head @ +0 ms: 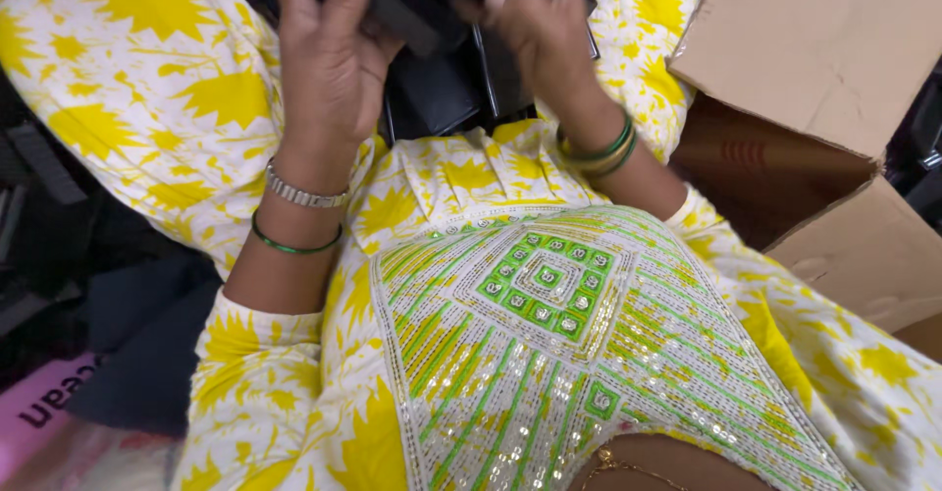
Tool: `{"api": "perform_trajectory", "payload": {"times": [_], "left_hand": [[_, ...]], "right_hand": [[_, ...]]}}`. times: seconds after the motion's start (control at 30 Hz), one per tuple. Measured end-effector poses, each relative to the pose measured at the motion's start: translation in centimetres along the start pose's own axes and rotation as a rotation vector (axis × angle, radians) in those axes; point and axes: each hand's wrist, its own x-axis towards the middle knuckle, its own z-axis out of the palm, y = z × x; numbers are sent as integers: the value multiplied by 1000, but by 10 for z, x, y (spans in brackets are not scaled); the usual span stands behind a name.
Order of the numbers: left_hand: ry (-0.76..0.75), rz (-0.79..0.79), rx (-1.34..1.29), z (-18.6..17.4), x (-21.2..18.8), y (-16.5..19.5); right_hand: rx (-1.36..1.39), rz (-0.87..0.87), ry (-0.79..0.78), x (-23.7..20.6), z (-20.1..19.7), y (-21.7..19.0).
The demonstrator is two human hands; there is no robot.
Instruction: The person sits on the floor and repeatedly picks up small black plastic components from a pile, inspects them by turning them over, and places them into a cardboard box. The person handles the parts one at a time throughout the clip.
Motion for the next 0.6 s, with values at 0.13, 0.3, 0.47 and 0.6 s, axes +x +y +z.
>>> {"api": "perform_trajectory", "payload": {"times": [0.13,0.3,0.47,0.6], "left_hand": [[49,67,155,19,-4,-13],[-107,106,445,23,-11,-14],[-91,34,417,25,-14,-12],[-131,-84,473,32,-14,13]], "right_hand": [[178,30,-86,-23,9,8],[-221,-62,-225,-26,-3,10],[-524,-149,-244,-32,2,7],[-317,-37,-167,-41,2,-6]]}}
